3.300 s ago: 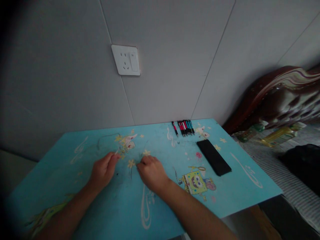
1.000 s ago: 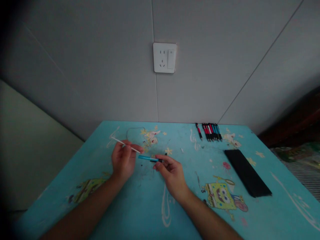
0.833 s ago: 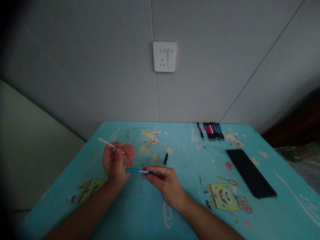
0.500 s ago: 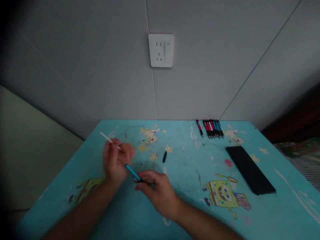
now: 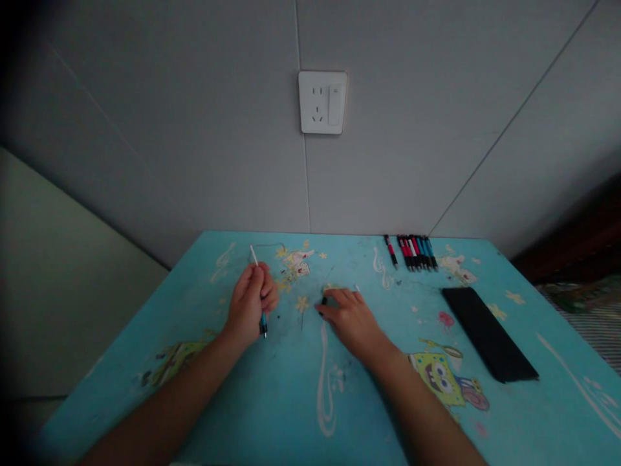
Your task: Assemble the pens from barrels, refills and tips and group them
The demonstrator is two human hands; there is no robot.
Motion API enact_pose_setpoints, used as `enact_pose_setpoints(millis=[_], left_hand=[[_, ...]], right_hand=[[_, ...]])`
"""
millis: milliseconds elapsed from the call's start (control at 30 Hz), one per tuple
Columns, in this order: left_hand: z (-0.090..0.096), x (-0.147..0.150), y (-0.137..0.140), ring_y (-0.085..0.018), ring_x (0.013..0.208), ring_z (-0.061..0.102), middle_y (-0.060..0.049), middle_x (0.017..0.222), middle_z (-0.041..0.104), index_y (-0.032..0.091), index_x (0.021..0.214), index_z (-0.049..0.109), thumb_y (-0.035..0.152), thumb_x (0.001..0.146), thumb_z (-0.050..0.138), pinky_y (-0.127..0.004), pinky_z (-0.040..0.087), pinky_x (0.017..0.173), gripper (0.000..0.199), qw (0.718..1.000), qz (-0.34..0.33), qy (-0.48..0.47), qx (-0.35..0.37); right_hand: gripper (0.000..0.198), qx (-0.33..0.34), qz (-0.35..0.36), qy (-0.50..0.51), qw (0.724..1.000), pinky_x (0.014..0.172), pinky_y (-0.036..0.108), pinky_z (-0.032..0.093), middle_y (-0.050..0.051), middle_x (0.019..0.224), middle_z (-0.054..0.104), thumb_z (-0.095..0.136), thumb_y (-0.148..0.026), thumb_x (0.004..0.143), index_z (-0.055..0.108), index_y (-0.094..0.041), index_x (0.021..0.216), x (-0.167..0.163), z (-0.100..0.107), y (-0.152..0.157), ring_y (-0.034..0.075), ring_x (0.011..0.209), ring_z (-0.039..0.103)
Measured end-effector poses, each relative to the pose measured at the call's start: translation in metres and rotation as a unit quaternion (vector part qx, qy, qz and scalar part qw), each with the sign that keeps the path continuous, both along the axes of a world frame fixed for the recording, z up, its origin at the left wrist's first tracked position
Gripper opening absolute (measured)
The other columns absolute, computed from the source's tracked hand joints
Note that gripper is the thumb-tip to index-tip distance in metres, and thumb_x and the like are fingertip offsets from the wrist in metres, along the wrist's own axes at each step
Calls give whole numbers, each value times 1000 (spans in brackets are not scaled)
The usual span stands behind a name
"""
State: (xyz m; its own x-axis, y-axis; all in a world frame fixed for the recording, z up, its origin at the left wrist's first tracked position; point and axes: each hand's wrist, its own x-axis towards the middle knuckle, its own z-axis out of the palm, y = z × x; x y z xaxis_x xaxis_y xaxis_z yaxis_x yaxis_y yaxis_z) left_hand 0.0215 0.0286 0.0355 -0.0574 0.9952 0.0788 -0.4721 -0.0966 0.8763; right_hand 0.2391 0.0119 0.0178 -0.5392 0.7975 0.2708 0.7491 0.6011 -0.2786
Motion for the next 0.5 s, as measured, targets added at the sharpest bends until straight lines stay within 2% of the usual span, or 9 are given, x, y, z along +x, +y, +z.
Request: enact_pose_setpoints(millis=[67,133,200,233,267,300,367,433,500], left_hand=[[-5,-3,4,-3,38,29,8,60,34,22,94,51,44,93,50,-13,22,33,23,1000,-7,19,1],[-10,-4,7,-3,38,29,8,60,35,22,95,52,44,93,50,-14,22,33,23,999,-17,42,-2],[-13,-5,9,-3,37,28,8,59,35,22,95,52,45,93,50,-14,21,32,23,998,-26,60,-5],[-14,-5,10,-4,36,27,8,59,35,22,95,51,45,92,50,-14,21,32,24,997,-29,68,-6],[-15,-5,10,-4,37,27,8,59,34,22,94,51,45,92,49,-15,21,33,24,997,-32,74,-6],[-16,-5,11,-4,37,27,8,59,34,21,94,51,45,92,49,-15,21,33,24,996,-36,79,-5],[-17,-4,10,-4,37,27,8,58,34,21,95,51,45,93,48,-15,20,34,24,995,-51,86,-5],[-19,-3,9,-4,38,26,8,57,34,21,96,52,46,93,47,-15,20,35,25,992,-74,98,-5],[-21,-1,6,-5,38,26,8,56,35,21,99,53,46,93,46,-16,21,36,26,987,-99,125,-4]], right_hand=[[22,4,-10,-10,1000,88,42,43,9,113,63,64,-19,87,71,-28,105,4,-4,7,25,104,57],[16,-13,-16,44,999,88,41,43,9,105,66,62,-22,88,72,-25,101,3,-5,11,24,100,59],[16,-47,-48,179,982,86,39,45,8,99,67,59,-26,91,69,-22,102,2,-2,13,22,94,61],[18,-74,-71,270,957,84,37,47,7,97,68,57,-29,92,68,-21,104,2,-1,14,20,90,62],[19,-110,-94,366,919,81,33,49,6,94,68,55,-31,93,66,-21,105,2,0,15,18,85,63],[20,-156,-109,456,869,78,30,51,5,91,69,55,-33,93,66,-20,105,2,1,16,15,81,63],[21,-262,-112,596,751,72,23,53,3,88,69,57,-34,92,66,-19,102,3,1,17,11,74,64],[18,-346,-99,681,638,70,18,54,3,87,71,63,-31,89,67,-17,99,4,-1,18,9,73,65],[15,-382,-98,734,553,69,16,56,3,89,72,67,-25,86,67,-16,98,4,-2,18,8,73,67]])
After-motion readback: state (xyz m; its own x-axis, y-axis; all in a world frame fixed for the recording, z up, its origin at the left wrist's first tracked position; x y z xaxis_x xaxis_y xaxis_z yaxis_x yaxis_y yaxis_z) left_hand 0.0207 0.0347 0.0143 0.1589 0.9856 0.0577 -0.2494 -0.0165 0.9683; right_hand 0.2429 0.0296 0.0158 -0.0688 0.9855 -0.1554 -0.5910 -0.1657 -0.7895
